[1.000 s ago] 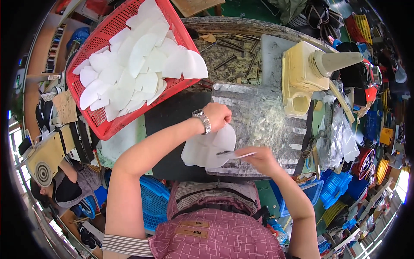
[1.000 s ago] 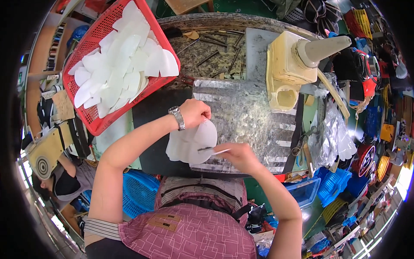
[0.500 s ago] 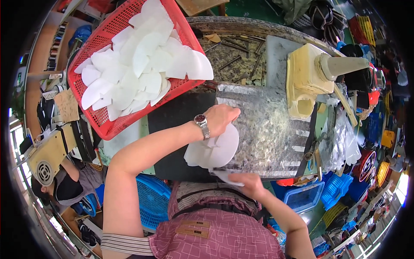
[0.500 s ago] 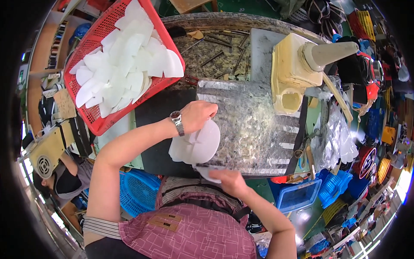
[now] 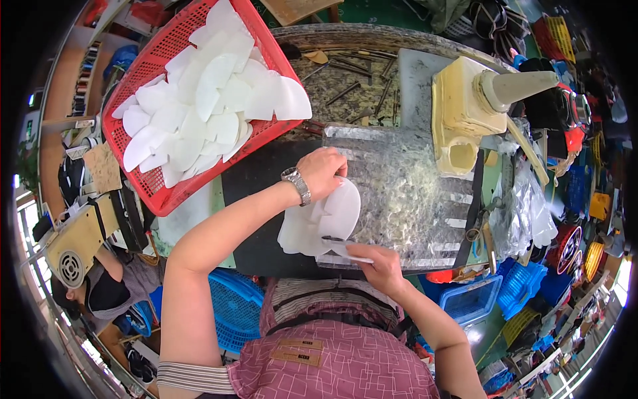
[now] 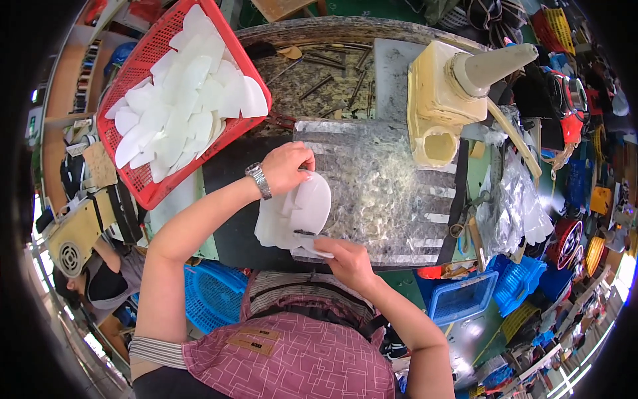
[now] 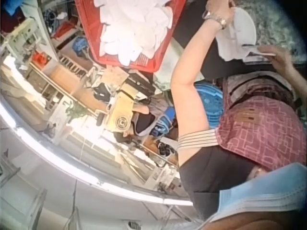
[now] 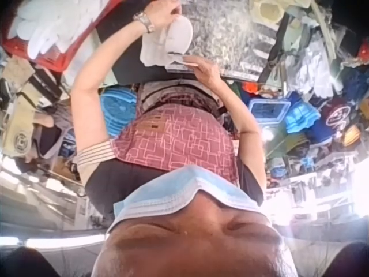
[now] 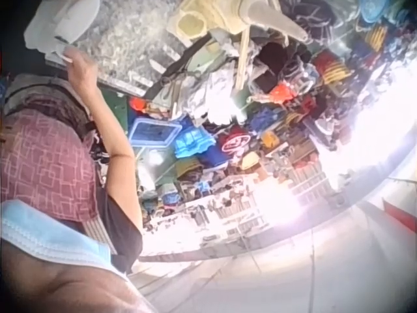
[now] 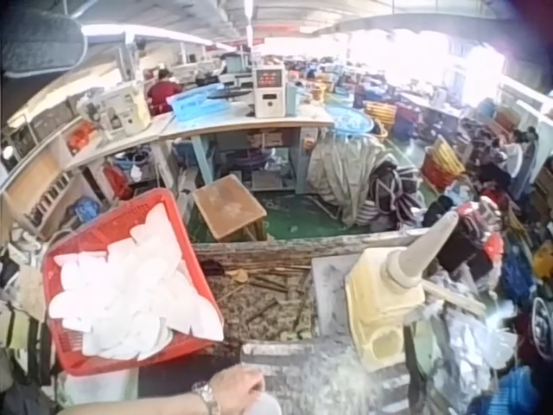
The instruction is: Applying adhesive to shoe components using a brush and a machine on a production line.
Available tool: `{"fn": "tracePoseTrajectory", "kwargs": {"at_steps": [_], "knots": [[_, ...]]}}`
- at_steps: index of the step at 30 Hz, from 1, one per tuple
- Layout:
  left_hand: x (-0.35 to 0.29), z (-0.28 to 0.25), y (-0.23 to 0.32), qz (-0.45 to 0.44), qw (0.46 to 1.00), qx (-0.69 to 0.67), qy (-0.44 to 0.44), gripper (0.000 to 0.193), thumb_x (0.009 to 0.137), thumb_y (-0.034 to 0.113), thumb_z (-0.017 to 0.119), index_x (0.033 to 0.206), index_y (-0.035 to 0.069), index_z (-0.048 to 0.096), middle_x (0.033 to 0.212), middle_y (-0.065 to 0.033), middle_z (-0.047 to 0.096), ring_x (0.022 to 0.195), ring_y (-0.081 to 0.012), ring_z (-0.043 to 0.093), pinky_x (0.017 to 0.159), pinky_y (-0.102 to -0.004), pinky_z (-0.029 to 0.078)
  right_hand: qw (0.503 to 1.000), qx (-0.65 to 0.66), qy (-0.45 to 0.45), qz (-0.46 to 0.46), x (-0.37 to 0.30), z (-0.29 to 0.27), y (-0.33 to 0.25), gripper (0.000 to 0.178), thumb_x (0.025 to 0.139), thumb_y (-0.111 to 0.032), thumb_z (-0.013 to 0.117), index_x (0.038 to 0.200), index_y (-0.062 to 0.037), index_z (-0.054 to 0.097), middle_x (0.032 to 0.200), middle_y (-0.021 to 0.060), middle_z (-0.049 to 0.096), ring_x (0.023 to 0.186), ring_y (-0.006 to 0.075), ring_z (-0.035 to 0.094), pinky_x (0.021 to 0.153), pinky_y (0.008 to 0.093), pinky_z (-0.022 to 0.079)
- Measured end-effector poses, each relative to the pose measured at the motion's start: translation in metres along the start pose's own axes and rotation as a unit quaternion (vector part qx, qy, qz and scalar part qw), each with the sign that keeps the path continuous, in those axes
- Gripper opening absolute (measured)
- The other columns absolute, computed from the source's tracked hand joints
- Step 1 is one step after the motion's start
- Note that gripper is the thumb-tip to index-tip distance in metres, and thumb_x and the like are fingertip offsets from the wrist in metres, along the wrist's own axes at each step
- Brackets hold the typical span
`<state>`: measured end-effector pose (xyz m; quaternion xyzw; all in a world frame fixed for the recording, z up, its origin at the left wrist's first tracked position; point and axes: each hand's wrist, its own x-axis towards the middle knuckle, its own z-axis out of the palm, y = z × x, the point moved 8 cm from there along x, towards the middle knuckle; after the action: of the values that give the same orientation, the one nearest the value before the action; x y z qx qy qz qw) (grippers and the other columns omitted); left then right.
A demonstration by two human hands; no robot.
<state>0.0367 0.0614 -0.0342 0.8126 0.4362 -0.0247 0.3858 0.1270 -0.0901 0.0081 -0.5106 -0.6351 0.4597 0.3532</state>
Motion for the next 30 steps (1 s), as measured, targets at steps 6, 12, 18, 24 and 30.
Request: {"fn": "tracePoseTrajectory", "kwargs": {"at_steps": [6, 12, 18, 24, 30], "knots": [[-0.032, -0.037, 0.046, 0.105, 0.988, 0.065, 0.097, 0.006, 0.064, 0.005, 0.055, 0.066, 0.007, 0.05, 0.067, -0.0065, 0.049, 0.068, -0.0245, 0.049, 0.058, -0.0339, 0.042, 0.997, -0.042, -0.017, -0.063, -0.007, 0.0, -0.005, 0.04, 0.053, 0.011, 0.049, 0.089, -0.0061, 0.053, 0.088, 0.0097, 0.06, 0.076, 0.0269, 0.059, 0.062, 0.0331, 0.05], [-0.047, -0.036, 0.052, 0.071, 0.993, 0.064, 0.063, 0.01, 0.064, 0.007, 0.058, 0.071, 0.007, 0.051, 0.066, -0.0051, 0.05, 0.068, -0.0231, 0.05, 0.06, -0.0324, 0.042, 0.998, -0.029, -0.022, -0.052, -0.011, -0.002, -0.008, 0.037, 0.055, 0.011, 0.049, 0.088, -0.006, 0.055, 0.088, 0.0095, 0.06, 0.076, 0.0267, 0.059, 0.064, 0.0323, 0.049], [-0.097, -0.093, 0.139, 0.304, 0.924, 0.015, 0.233, 0.026, 0.068, 0.008, 0.052, 0.094, 0.009, 0.052, 0.071, -0.003, 0.051, 0.065, -0.0196, 0.051, 0.056, -0.0288, 0.043, 0.935, -0.007, 0.243, 0.258, -0.048, -0.117, 0.045, 0.009, 0.077, -0.008, 0.053, 0.082, -0.0022, 0.059, 0.078, 0.0078, 0.061, 0.068, 0.0154, 0.058, 0.061, 0.0251, 0.045], [-0.098, 0.054, 0.132, 0.488, 0.846, 0.119, 0.178, 0.029, 0.067, 0.014, 0.049, 0.096, 0.007, 0.047, 0.063, -0.0023, 0.047, 0.059, -0.0149, 0.047, 0.048, -0.0222, 0.038, 0.936, 0.147, 0.24, 0.212, -0.009, -0.127, 0.048, 0.009, 0.078, -0.003, 0.052, 0.081, 0.0011, 0.058, 0.081, 0.0072, 0.06, 0.071, 0.0149, 0.057, 0.069, 0.0262, 0.045], [-0.097, 0.084, 0.131, 0.506, 0.839, 0.141, 0.142, 0.023, 0.065, 0.015, 0.048, 0.087, 0.007, 0.046, 0.058, -0.0005, 0.045, 0.056, -0.0149, 0.047, 0.049, -0.0242, 0.039, 0.999, -0.02, 0.02, 0.029, 0.043, -0.1, 0.056, 0.017, 0.071, 0.0, 0.055, 0.087, -0.0042, 0.06, 0.087, 0.0092, 0.061, 0.072, 0.0192, 0.058, 0.068, 0.0273, 0.046]]}}
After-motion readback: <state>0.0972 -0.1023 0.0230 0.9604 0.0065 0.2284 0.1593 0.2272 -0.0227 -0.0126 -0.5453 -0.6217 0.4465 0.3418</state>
